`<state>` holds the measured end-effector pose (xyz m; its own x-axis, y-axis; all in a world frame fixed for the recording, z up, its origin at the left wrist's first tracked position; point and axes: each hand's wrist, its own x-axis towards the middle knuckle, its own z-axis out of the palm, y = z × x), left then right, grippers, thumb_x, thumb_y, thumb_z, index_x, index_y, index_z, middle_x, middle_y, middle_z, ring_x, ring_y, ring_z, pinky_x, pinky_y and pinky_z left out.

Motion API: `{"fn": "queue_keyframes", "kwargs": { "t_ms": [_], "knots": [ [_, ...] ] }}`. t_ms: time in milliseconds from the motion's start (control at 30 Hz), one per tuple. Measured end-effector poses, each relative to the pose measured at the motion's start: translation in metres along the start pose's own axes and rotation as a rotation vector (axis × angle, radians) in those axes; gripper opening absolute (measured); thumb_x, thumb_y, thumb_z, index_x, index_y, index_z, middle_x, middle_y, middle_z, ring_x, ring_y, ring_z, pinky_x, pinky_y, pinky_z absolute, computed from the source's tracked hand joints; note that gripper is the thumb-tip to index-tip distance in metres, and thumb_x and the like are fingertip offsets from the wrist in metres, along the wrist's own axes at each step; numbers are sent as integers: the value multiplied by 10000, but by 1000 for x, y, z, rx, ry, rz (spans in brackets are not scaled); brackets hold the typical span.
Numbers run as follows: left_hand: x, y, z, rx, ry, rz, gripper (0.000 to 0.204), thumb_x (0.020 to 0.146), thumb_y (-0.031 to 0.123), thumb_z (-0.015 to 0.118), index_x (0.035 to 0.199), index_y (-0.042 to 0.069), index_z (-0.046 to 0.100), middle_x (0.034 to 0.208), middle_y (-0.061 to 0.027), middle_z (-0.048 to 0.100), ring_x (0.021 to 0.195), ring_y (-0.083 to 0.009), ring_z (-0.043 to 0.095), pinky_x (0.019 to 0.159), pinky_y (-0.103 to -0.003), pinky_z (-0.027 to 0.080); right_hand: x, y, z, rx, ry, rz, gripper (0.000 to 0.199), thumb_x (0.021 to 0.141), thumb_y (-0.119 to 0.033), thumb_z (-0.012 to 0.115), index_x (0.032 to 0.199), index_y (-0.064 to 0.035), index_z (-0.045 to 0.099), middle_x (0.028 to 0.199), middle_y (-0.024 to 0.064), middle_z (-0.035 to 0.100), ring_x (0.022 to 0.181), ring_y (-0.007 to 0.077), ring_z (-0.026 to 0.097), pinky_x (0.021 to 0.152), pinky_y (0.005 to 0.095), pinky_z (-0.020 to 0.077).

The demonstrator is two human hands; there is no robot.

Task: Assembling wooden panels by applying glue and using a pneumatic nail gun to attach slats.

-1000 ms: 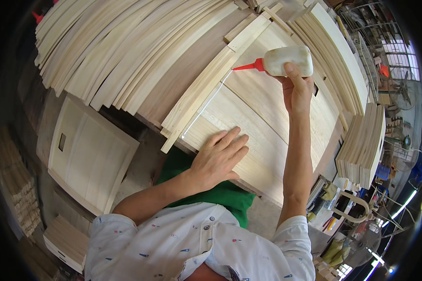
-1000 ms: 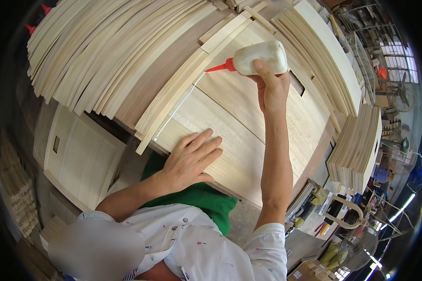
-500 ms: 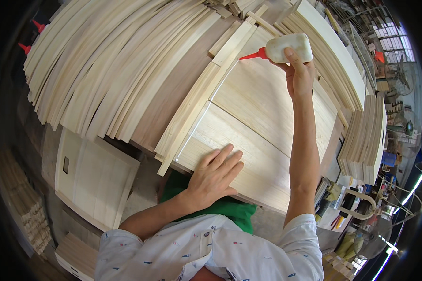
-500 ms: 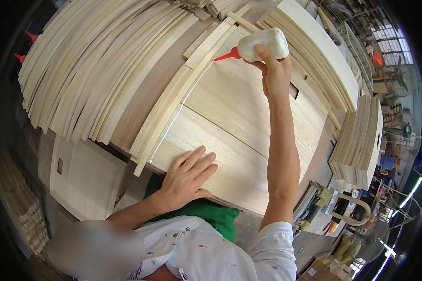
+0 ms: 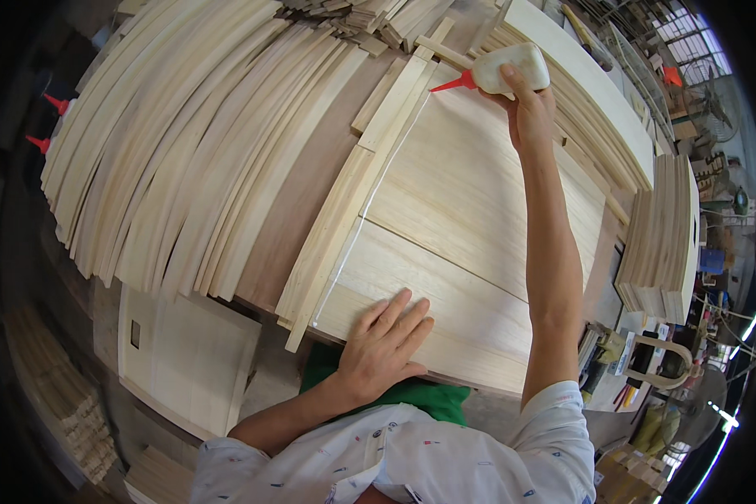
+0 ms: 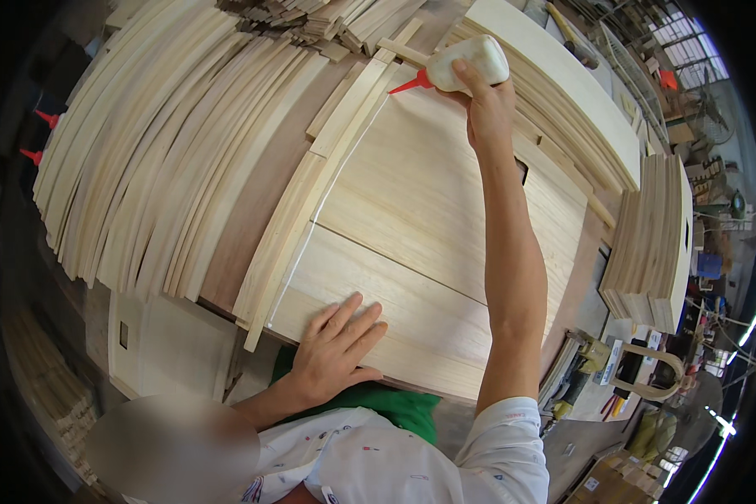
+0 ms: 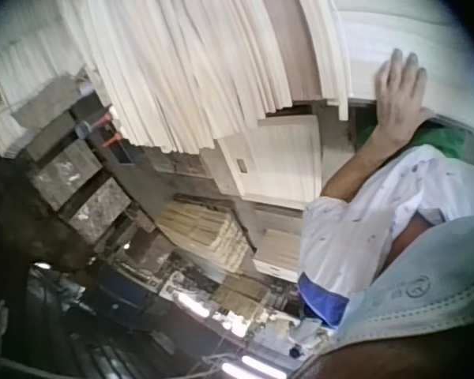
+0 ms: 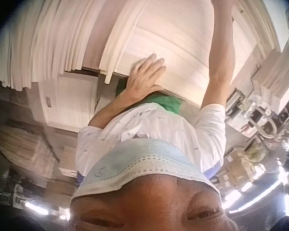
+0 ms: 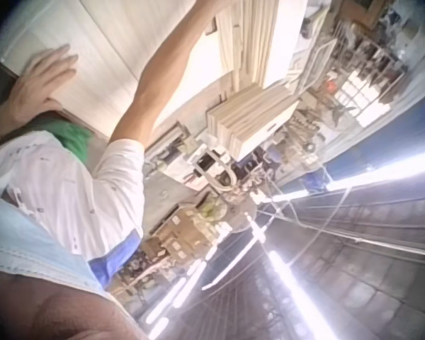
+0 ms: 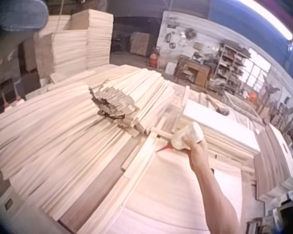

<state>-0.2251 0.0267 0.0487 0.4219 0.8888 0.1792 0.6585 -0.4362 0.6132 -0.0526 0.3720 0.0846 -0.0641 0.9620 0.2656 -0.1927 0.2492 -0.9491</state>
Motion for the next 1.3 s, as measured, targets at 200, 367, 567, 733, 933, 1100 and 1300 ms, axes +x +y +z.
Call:
{"fn": "queue_keyframes", "kwargs": {
  "t_ms": [200,367,567,733,933,1100,1300],
  "knots": [
    [1,1,2,10,-20,-6,680,690,438,750,1251,85,600,1415,-95,492,1358,-310,387,1084,-447,295,20,9,2,25,97,-59,441,854,-83,688,1238,18,495,1120,153,602,1008,299,647,722,416,637],
    [1,1,3,7,-45,-9,682,699,438,754,1261,86,596,1418,-101,488,1364,-319,378,1075,-468,304,35,17,1,69,168,-96,416,837,-64,697,1200,21,513,1099,157,604,944,301,669,623,400,646],
    [4,1,2,11,-52,4,674,708,444,751,1255,79,602,1425,-108,484,1362,-337,380,1066,-475,309,42,23,-5,12,216,-92,412,842,-79,708,1192,12,509,1119,148,596,1019,302,645,713,409,643],
    [4,3,1,19,-46,-15,685,709,446,757,1256,64,603,1430,-118,487,1362,-346,383,1067,-482,297,41,25,-3,49,227,-59,422,810,-67,727,1173,10,528,1065,140,626,979,287,661,693,405,643],
    [4,5,4,30,-43,-11,683,699,444,769,1243,61,611,1424,-116,493,1362,-346,382,1073,-475,288,38,24,-19,76,391,-149,414,768,-57,765,1116,32,560,1007,129,635,871,248,674,553,344,608],
    [4,5,3,50,-40,-8,686,689,449,774,1232,59,618,1420,-115,498,1363,-344,381,1073,-477,288,25,10,-45,-18,376,-116,434,791,-91,753,1171,-22,555,1074,111,626,970,250,644,690,403,621],
    [5,7,2,64,-54,-8,695,678,456,781,1221,53,625,1413,-119,503,1359,-346,382,1069,-485,291,5,-6,-85,-11,430,-136,421,794,-80,747,1161,-18,549,1072,117,612,973,251,638,654,400,622]
  ]
}}
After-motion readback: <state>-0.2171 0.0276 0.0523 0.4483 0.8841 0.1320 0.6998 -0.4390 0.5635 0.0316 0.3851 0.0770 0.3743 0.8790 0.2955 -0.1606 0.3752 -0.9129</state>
